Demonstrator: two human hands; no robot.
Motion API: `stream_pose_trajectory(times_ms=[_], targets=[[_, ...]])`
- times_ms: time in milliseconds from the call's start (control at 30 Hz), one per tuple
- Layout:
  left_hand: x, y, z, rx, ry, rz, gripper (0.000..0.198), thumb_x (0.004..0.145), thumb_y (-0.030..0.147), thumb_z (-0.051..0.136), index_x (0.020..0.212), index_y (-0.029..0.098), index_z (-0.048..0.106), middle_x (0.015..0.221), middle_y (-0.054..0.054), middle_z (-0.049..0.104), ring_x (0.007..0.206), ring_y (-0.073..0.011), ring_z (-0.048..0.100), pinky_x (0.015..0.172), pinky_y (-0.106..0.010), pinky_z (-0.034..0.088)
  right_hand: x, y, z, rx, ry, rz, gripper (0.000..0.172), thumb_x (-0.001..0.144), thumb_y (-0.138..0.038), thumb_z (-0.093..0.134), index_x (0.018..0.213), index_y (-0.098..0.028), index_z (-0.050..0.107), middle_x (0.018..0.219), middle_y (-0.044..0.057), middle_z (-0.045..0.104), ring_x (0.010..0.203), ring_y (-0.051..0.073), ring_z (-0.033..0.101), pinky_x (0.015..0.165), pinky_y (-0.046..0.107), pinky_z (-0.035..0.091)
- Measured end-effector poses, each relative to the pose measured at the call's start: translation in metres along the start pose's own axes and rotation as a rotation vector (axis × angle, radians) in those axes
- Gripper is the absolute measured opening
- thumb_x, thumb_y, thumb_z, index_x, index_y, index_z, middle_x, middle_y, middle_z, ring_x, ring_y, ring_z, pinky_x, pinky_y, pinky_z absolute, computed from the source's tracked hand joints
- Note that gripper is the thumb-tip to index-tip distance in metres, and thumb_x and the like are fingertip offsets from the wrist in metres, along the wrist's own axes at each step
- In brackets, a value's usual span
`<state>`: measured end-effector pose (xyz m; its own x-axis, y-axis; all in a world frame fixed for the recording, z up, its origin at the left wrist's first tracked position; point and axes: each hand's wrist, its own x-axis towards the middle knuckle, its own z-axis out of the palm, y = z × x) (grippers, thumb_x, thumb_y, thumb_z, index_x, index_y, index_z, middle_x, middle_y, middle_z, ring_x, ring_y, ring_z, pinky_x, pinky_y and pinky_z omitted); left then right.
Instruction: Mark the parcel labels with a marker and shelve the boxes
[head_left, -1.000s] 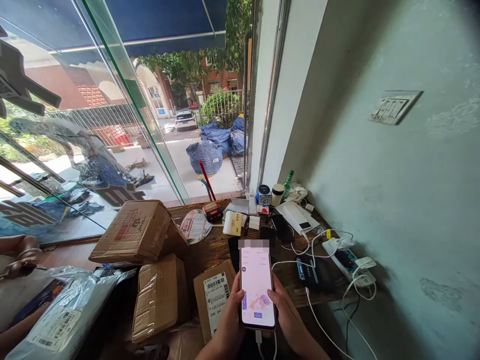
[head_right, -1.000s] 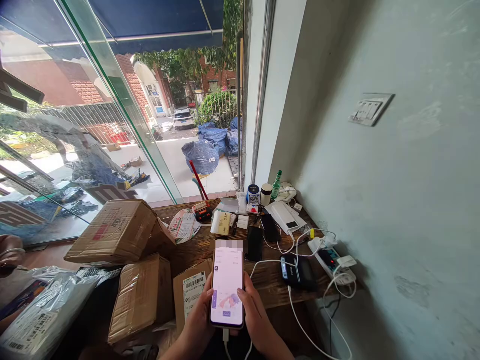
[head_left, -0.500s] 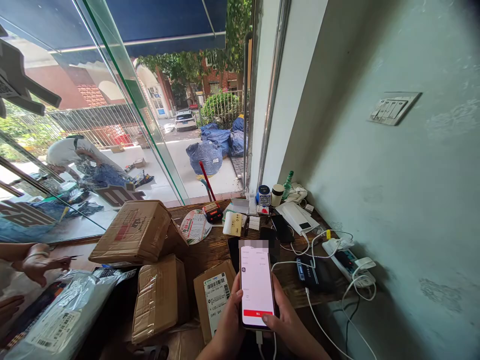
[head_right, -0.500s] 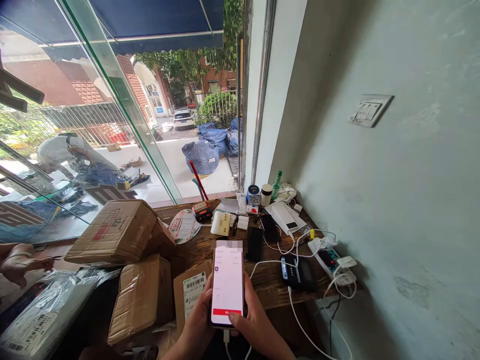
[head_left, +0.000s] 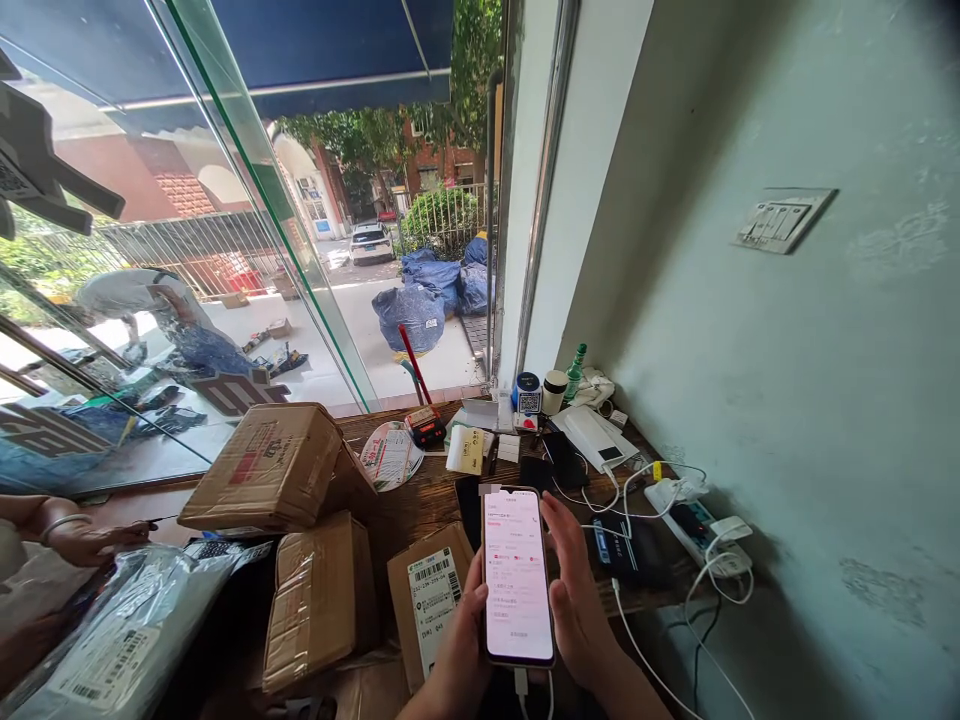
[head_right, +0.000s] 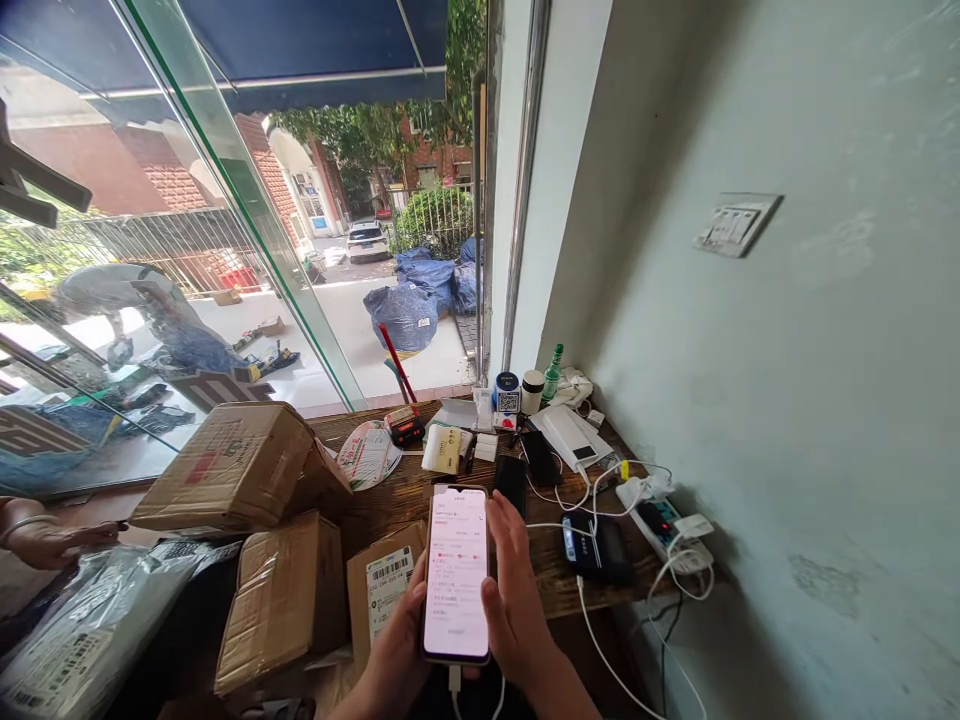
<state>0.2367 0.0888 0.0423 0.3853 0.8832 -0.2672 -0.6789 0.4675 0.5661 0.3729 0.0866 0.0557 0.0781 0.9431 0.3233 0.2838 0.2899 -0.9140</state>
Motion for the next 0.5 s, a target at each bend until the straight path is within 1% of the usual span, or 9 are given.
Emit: stream_pose_trajectory(times_ms=[67, 133, 200, 267, 300, 333, 400, 467, 500], targets=[[0.0, 0.0, 0.001, -0.004, -0.024, -0.009, 0.055, 0.072, 0.04, 0.062, 0.125, 0.028, 0.054, 0.125, -0.005, 0.061, 0.114, -0.0281, 0.054, 0.088, -0.034, 0.048, 0.006, -0.008, -0.003, -0.094, -0.057, -0.064, 0.06, 0.088, -0.062, 0.025, 0.14, -0.035, 0.031, 0.153, 0.002, 0.009, 0.138, 0.035, 0.018, 0.11, 0.053, 0.022], [-0.002, 0.0, 0.003, 0.008, -0.054, -0.031, 0.055, 0.073, 0.042, 0.062, 0.126, 0.028, 0.053, 0.123, -0.005, 0.062, 0.112, -0.0285, 0.055, 0.086, -0.035, 0.048, 0.013, -0.015, -0.006, -0.134, -0.101, -0.082, 0.058, 0.088, -0.062, 0.024, 0.139, -0.037, 0.034, 0.154, 0.0, 0.005, 0.138, 0.036, 0.018, 0.109, 0.054, 0.023], [-0.003, 0.001, 0.005, 0.023, -0.078, -0.046, 0.054, 0.075, 0.039, 0.061, 0.127, 0.027, 0.052, 0.122, -0.005, 0.062, 0.114, -0.0281, 0.054, 0.091, -0.036, 0.046, 0.019, -0.02, -0.007, -0.166, -0.128, -0.075, 0.059, 0.086, -0.064, 0.027, 0.137, -0.037, 0.039, 0.153, -0.001, 0.007, 0.138, 0.037, 0.014, 0.11, 0.056, 0.02], [-0.004, 0.001, 0.006, 0.017, -0.096, -0.047, 0.053, 0.075, 0.038, 0.061, 0.127, 0.028, 0.052, 0.125, -0.004, 0.061, 0.119, -0.0275, 0.051, 0.097, -0.036, 0.042, 0.023, -0.023, -0.006, -0.192, -0.154, -0.052, 0.06, 0.084, -0.066, 0.03, 0.134, -0.037, 0.044, 0.153, -0.001, 0.01, 0.139, 0.038, 0.009, 0.111, 0.057, 0.015], [-0.005, 0.001, 0.005, 0.013, -0.109, -0.05, 0.053, 0.075, 0.038, 0.061, 0.126, 0.029, 0.052, 0.126, -0.003, 0.061, 0.122, -0.0273, 0.049, 0.1, -0.036, 0.04, 0.023, -0.024, -0.005, -0.185, -0.158, -0.046, 0.06, 0.083, -0.067, 0.031, 0.134, -0.037, 0.044, 0.153, -0.002, 0.01, 0.139, 0.037, 0.009, 0.111, 0.057, 0.014], [-0.004, 0.001, 0.004, 0.012, -0.123, -0.051, 0.053, 0.075, 0.04, 0.062, 0.126, 0.03, 0.053, 0.127, -0.002, 0.06, 0.124, -0.0274, 0.047, 0.102, -0.037, 0.038, 0.023, -0.022, -0.003, -0.16, -0.137, -0.043, 0.062, 0.082, -0.068, 0.032, 0.135, -0.037, 0.041, 0.154, -0.002, 0.01, 0.139, 0.037, 0.009, 0.112, 0.057, 0.013], [-0.002, 0.0, 0.0, 0.014, -0.14, -0.034, 0.054, 0.072, 0.045, 0.064, 0.123, 0.031, 0.055, 0.127, -0.002, 0.06, 0.127, -0.0286, 0.044, 0.104, -0.038, 0.035, 0.019, -0.015, 0.002, -0.031, -0.03, 0.001, 0.067, 0.082, -0.068, 0.033, 0.142, -0.037, 0.027, 0.155, 0.0, 0.008, 0.14, 0.034, 0.013, 0.112, 0.056, 0.015], [0.001, -0.002, -0.005, 0.007, -0.132, 0.001, 0.054, 0.069, 0.048, 0.065, 0.12, 0.032, 0.057, 0.129, -0.001, 0.059, 0.129, -0.0293, 0.041, 0.107, -0.04, 0.033, 0.012, -0.004, 0.01, 0.203, 0.071, 0.155, 0.073, 0.082, -0.069, 0.032, 0.144, -0.036, 0.012, 0.154, 0.004, 0.015, 0.138, 0.031, 0.021, 0.111, 0.053, 0.021], [0.002, -0.002, -0.007, 0.006, -0.119, 0.01, 0.054, 0.069, 0.049, 0.065, 0.12, 0.033, 0.058, 0.131, -0.001, 0.058, 0.131, -0.0293, 0.039, 0.108, -0.04, 0.031, 0.008, 0.002, 0.013, 0.344, 0.082, 0.268, 0.075, 0.082, -0.07, 0.031, 0.144, -0.034, 0.01, 0.152, 0.006, 0.022, 0.137, 0.03, 0.025, 0.11, 0.052, 0.024]])
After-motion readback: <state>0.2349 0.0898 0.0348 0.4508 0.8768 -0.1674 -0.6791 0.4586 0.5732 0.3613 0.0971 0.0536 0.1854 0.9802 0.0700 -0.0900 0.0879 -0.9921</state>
